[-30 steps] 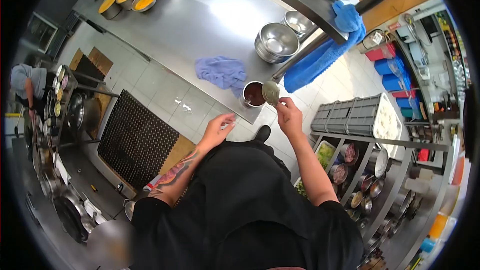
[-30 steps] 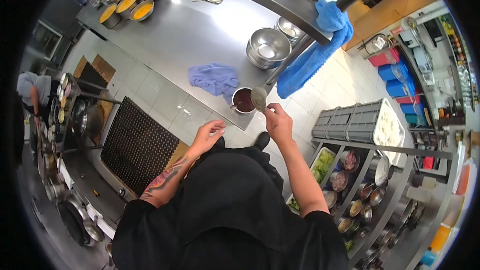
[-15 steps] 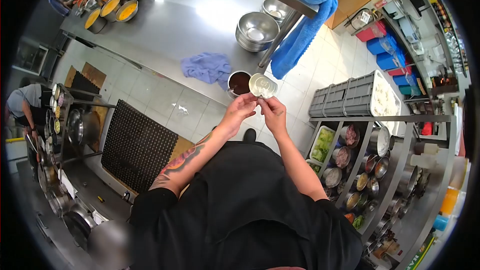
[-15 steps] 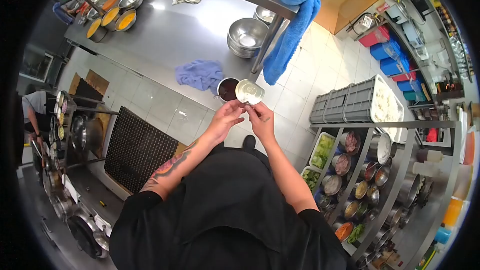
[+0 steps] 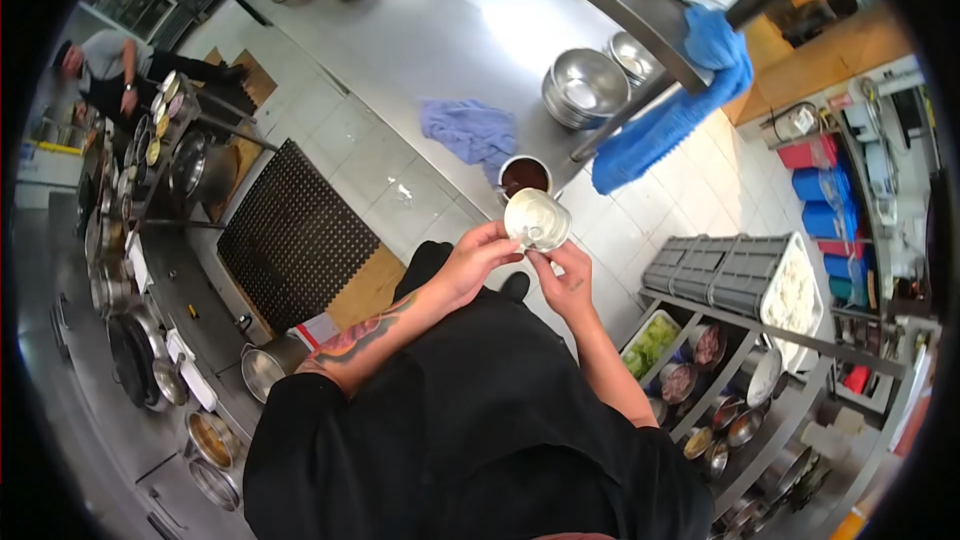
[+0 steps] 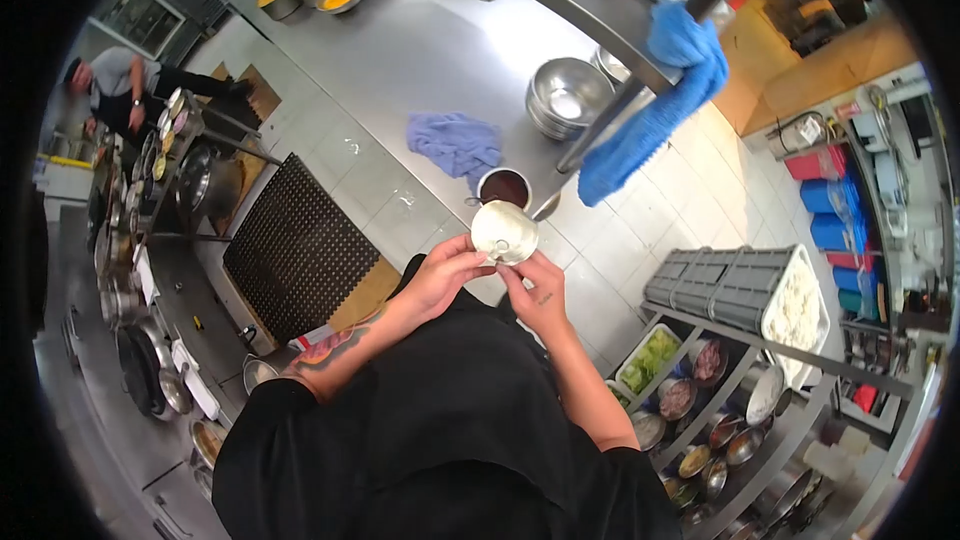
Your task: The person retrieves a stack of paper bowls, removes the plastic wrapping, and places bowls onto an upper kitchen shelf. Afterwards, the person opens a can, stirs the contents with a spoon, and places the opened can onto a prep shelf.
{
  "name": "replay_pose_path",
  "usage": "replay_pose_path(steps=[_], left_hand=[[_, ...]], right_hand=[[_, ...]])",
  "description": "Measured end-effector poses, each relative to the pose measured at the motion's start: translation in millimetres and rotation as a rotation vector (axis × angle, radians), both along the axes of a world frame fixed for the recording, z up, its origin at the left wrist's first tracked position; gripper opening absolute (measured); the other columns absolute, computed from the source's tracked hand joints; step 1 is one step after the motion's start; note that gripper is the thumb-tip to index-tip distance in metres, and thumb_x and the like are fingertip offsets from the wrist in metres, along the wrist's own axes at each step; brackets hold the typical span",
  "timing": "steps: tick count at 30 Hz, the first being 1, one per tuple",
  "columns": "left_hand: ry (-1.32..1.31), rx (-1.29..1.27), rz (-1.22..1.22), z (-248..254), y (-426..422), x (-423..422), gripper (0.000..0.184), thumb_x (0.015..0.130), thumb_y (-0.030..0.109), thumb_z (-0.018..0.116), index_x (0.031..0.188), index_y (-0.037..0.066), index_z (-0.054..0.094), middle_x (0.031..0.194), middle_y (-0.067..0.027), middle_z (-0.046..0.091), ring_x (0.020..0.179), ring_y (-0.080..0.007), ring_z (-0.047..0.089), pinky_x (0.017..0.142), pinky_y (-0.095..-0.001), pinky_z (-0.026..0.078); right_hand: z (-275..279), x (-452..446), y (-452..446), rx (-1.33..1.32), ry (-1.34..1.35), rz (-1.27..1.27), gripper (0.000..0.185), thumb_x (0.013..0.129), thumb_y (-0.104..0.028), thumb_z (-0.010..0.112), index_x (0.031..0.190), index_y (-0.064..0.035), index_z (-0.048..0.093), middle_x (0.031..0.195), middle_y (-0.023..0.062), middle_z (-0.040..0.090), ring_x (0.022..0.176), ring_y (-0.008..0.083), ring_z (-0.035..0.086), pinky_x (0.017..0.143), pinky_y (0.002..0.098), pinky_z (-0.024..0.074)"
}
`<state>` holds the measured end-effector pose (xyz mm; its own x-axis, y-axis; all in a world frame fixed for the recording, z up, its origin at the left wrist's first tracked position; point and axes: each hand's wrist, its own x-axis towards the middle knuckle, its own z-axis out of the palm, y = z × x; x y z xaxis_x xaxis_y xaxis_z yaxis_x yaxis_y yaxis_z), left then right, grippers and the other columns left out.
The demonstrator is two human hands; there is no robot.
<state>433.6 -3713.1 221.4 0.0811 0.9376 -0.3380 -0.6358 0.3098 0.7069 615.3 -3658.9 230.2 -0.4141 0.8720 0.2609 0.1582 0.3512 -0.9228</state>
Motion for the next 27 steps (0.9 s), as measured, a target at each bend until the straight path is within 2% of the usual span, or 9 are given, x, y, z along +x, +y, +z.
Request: replay_pose_path(steps=[2, 5, 9, 13, 18, 20, 21, 24, 27], left_hand=[[-0.020, -0.016, 0.043, 10, -10, -20, 0.021, 0.101, 0.017, 0.063, 0.117, 0.004, 0.066, 0.117, -0.0066, 0.068, 0.113, -0.0169, 0.063, 0.105, -0.0395, 0.049], [-0.098, 0.024, 0.071, 21, -20, -58, 0.028, 0.102, 0.015, 0.061, 0.124, -0.001, 0.062, 0.122, -0.0120, 0.067, 0.117, -0.0229, 0.064, 0.110, -0.0471, 0.047], [-0.131, 0.152, 0.121, 13, -23, -133, 0.029, 0.101, 0.017, 0.061, 0.125, -0.001, 0.062, 0.123, -0.0130, 0.068, 0.119, -0.0228, 0.063, 0.110, -0.0467, 0.047], [-0.074, 0.159, 0.251, -7, -31, -242, 0.029, 0.101, 0.016, 0.061, 0.126, 0.000, 0.063, 0.123, -0.0112, 0.069, 0.119, -0.0219, 0.063, 0.107, -0.0437, 0.047], [0.084, 0.077, 0.504, -3, -56, -378, 0.027, 0.100, 0.015, 0.061, 0.123, 0.000, 0.065, 0.120, -0.0097, 0.070, 0.114, -0.0204, 0.064, 0.104, -0.0426, 0.049], [0.110, 0.052, 0.577, -7, -62, -415, 0.026, 0.100, 0.014, 0.061, 0.123, 0.001, 0.064, 0.118, -0.0085, 0.070, 0.113, -0.0191, 0.064, 0.104, -0.0426, 0.049], [0.141, 0.057, 0.596, -2, -62, -426, 0.024, 0.101, 0.014, 0.061, 0.122, 0.002, 0.064, 0.117, -0.0082, 0.070, 0.112, -0.0185, 0.064, 0.104, -0.0429, 0.049], [0.120, 0.034, 0.625, -14, -55, -444, 0.022, 0.100, 0.013, 0.063, 0.119, 0.002, 0.065, 0.117, -0.0082, 0.069, 0.110, -0.0185, 0.064, 0.100, -0.0413, 0.049], [0.099, -0.055, 0.533, -33, -39, -434, 0.018, 0.101, 0.016, 0.063, 0.116, 0.006, 0.063, 0.117, -0.0056, 0.067, 0.112, -0.0180, 0.062, 0.103, -0.0430, 0.048]], right_hand=[[13, -19, -1, 0.049, 0.006, 0.112, 0.013, 0.088, 0.003, 0.072, 0.101, 0.0032, 0.075, 0.097, 0.0141, 0.073, 0.077, 0.0193, 0.070, 0.069, 0.0299, 0.0532], [32, -52, -2, -0.001, -0.045, 0.198, 0.017, 0.088, 0.001, 0.073, 0.106, 0.0035, 0.073, 0.093, 0.0128, 0.071, 0.070, 0.0175, 0.066, 0.065, 0.0291, 0.0513], [35, -128, -1, -0.032, -0.115, 0.214, 0.028, 0.089, -0.002, 0.074, 0.116, 0.0027, 0.069, 0.090, 0.0102, 0.071, 0.066, 0.0136, 0.061, 0.063, 0.0280, 0.0496], [-5, -230, 4, -0.141, -0.081, 0.231, 0.047, 0.091, -0.004, 0.073, 0.137, -0.0010, 0.062, 0.092, 0.0068, 0.071, 0.067, 0.0102, 0.060, 0.064, 0.0257, 0.0493], [19, -353, -5, -0.175, -0.189, 0.355, 0.049, 0.092, -0.007, 0.072, 0.140, -0.0062, 0.060, 0.099, 0.0049, 0.070, 0.065, 0.0125, 0.059, 0.062, 0.0282, 0.0496], [34, -376, -8, -0.045, -0.234, 0.461, 0.048, 0.093, -0.010, 0.072, 0.139, -0.0095, 0.061, 0.099, 0.0067, 0.069, 0.065, 0.0169, 0.060, 0.062, 0.0309, 0.0504], [37, -380, -7, -0.015, -0.227, 0.448, 0.043, 0.093, -0.011, 0.072, 0.135, -0.0110, 0.063, 0.099, 0.0088, 0.068, 0.066, 0.0209, 0.061, 0.063, 0.0327, 0.0508], [45, -364, -1, 0.025, -0.218, 0.283, 0.037, 0.094, -0.010, 0.071, 0.130, -0.0092, 0.066, 0.097, 0.0099, 0.068, 0.068, 0.0221, 0.062, 0.063, 0.0335, 0.0509], [48, -308, 6, 0.124, -0.226, -0.074, 0.022, 0.094, -0.008, 0.071, 0.116, -0.0050, 0.072, 0.089, 0.0094, 0.068, 0.070, 0.0197, 0.064, 0.062, 0.0322, 0.0504]])
